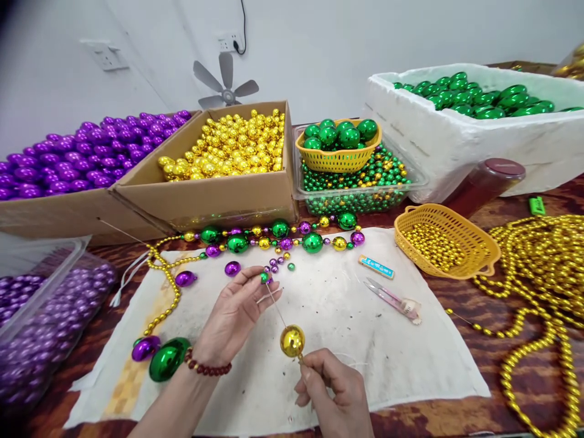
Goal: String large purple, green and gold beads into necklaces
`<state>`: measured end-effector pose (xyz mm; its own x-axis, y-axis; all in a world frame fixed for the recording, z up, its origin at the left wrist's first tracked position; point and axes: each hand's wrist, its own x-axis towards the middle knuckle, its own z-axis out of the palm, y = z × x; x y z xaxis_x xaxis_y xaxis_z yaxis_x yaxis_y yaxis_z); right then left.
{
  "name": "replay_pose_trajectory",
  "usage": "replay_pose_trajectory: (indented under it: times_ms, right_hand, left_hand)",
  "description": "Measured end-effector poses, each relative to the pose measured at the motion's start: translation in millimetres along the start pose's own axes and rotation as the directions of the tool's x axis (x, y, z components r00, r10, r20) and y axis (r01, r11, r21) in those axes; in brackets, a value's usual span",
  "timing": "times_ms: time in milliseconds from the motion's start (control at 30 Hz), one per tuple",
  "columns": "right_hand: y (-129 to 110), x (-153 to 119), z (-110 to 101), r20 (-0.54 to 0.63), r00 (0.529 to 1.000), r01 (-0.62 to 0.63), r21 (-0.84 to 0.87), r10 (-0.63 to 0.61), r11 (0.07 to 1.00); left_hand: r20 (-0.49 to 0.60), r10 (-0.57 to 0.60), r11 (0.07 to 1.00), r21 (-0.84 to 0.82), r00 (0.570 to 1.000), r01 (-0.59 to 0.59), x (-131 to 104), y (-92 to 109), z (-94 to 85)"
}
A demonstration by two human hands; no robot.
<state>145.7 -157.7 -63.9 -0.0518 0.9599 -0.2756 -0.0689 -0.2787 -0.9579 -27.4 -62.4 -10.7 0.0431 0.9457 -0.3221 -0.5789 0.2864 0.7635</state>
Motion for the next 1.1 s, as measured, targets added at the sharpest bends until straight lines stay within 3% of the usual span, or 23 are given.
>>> replay_pose_trajectory:
  times_ms: [100,167,267,367,500,633,700,767,800,833,900,967,1000,1100]
  right_hand:
    - [6.0,3.3,3.3,-0.026,1.0,-0.003,0.063,0.004,0.998]
    - [9.8,5.9,4.7,-0.049,0.999,-0.006,0.101,0.011,0.995]
    - [14.5,9.0,4.8,-0.074,0.997,-0.016,0.148,0.027,0.989]
    - [18.1,10.3,3.7,-0.088,0.995,-0.024,0.178,0.04,0.984]
    - [21.1,11.2,2.3,-0.08,0.995,-0.042,0.174,0.056,0.984]
    - [20.4,11.8,2.2,-0.074,0.996,-0.041,0.163,0.053,0.986]
    - [19.3,11.9,2.4,-0.084,0.995,-0.04,0.154,0.053,0.987]
    - [18.6,11.7,2.4,-0.089,0.994,-0.043,0.148,0.057,0.988]
    - [18.6,11.5,2.3,-0.087,0.994,-0.047,0.146,0.06,0.988]
    - [18.9,11.2,2.2,-0.082,0.995,-0.049,0.144,0.061,0.988]
    - [20.0,10.5,1.9,-0.067,0.996,-0.043,0.136,0.052,0.99]
    - [21.4,9.5,2.1,-0.055,0.998,-0.019,0.124,0.026,0.992]
    - [22.0,8.9,2.3,-0.051,0.999,-0.005,0.118,0.011,0.993]
    - [23.0,7.2,3.7,-0.046,0.999,0.026,0.097,-0.022,0.995]
  left_hand:
    - [0.081,-0.024,0.964,0.265,0.996,0.002,-13.3,-6.3,-3.6]
    - [0.051,-0.001,0.879,0.475,0.999,-0.023,-17.0,-9.5,-13.7]
    - [-0.07,0.27,0.68,0.72,0.96,-0.139,-8.1,-7.9,-35.0]
    - [-0.015,0.425,0.406,0.897,0.905,-0.176,8.8,-3.6,-50.1]
    - [0.109,0.402,0.067,0.987,0.909,-0.148,20.2,-9.7,-51.4]
    - [0.199,0.375,-0.13,0.978,0.905,-0.162,19.7,-21.3,-46.4]
    - [0.247,0.382,-0.181,0.965,0.891,-0.19,20.5,-23.7,-46.1]
    - [0.271,0.394,-0.152,0.962,0.878,-0.228,23.0,-23.3,-47.3]
    - [0.268,0.404,-0.096,0.963,0.875,-0.251,24.6,-22.3,-48.0]
    - [0.252,0.418,-0.003,0.961,0.873,-0.276,26.0,-20.9,-48.4]
    - [0.179,0.431,0.275,0.908,0.885,-0.318,27.1,-17.3,-47.2]
    - [0.091,0.391,0.556,0.77,0.916,-0.314,24.8,-12.7,-42.8]
    - [0.058,0.364,0.653,0.696,0.93,-0.299,22.3,-10.3,-39.4]
    - [0.018,0.358,0.752,0.587,0.934,-0.299,12.8,-3.8,-28.2]
